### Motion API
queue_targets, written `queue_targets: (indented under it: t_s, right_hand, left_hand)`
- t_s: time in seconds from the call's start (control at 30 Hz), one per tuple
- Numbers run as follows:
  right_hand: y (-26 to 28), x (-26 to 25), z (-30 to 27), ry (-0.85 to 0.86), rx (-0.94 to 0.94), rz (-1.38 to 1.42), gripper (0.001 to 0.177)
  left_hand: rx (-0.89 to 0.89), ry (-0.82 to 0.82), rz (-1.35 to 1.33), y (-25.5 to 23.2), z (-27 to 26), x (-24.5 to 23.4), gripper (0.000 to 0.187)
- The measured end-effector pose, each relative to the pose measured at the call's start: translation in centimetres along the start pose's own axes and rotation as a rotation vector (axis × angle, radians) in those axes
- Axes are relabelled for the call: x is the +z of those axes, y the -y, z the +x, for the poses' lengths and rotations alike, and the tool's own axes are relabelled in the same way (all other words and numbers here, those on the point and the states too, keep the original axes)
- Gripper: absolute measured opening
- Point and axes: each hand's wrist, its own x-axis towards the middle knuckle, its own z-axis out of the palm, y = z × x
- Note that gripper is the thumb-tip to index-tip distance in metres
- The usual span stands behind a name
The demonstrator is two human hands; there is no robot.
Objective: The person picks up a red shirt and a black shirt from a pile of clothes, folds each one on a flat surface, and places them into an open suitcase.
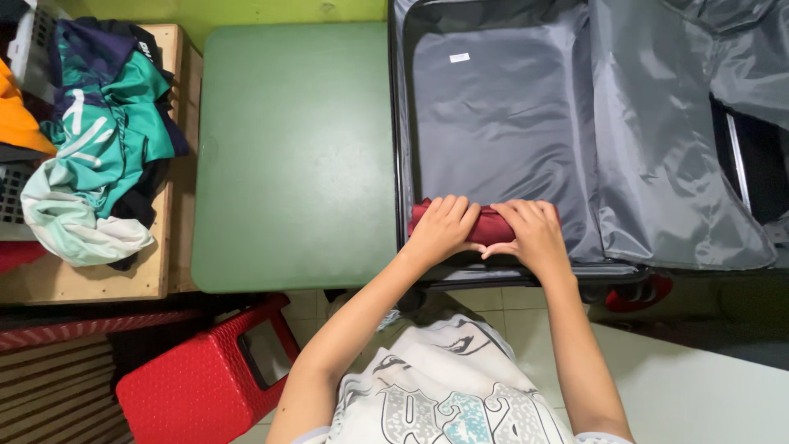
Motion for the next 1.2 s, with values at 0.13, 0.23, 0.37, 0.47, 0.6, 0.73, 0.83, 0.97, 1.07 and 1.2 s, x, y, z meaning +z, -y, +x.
queue_targets:
  t_s: [0.13, 0.23, 0.37, 0.47, 0.6, 0.73, 0.83, 0.97, 1.07, 1.2]
  right_hand:
    - [-0.5, 1.1, -0.2, 0.102, 0.07, 0.128, 0.078]
    - [-0.7, 1.6, -0.4, 0.134, 0.114, 0.149, 0.076]
    - [-0.9, 1.8, -0.7, 0.144, 0.138, 0.155, 0.072]
    - [-1.0, 2.0, -0.9, 0.151, 0.172, 0.163, 0.071]
    - [-0.9, 2.6, -1.4, 0.168, 0.194, 0.173, 0.069]
    - [-1.1, 3.0, -1.3, 0.218, 0.214, 0.189, 0.069]
    - [-1.2, 3.3, -1.3, 0.299, 0.237, 0.178, 0.067]
    - [-1.5, 3.9, -1.1, 0.369, 0.247, 0.218, 0.069]
    - [-1.6, 3.9, -1.1, 0.445, 0.282, 0.227, 0.068]
    - [-1.6, 3.9, -0.8, 0.468, 0.29, 0.258, 0.066]
  left_hand:
    - [-0.027, 0.049, -0.048, 0.1, -0.8, 1.3, 0.074]
    - [-0.026, 0.064, -0.058, 0.2, -1.1, 2.0, 0.073]
    - [-0.031, 0.064, -0.057, 0.1, -1.3, 3.1, 0.069]
    - [-0.036, 0.097, -0.08, 0.1, -1.5, 3.7, 0.069]
    - [-0.042, 0.13, -0.124, 0.1, -1.9, 4.5, 0.068]
    - [-0.071, 0.174, -0.192, 0.5, -2.5, 5.5, 0.064]
    - [-0.088, 0.234, -0.22, 0.6, -2.9, 6.1, 0.062]
    - [-0.108, 0.324, -0.227, 0.7, -3.3, 6.5, 0.062]
    - [-0.15, 0.371, -0.272, 0.6, -3.3, 6.5, 0.059]
    - [-0.157, 0.371, -0.271, 0.7, -3.3, 6.4, 0.056]
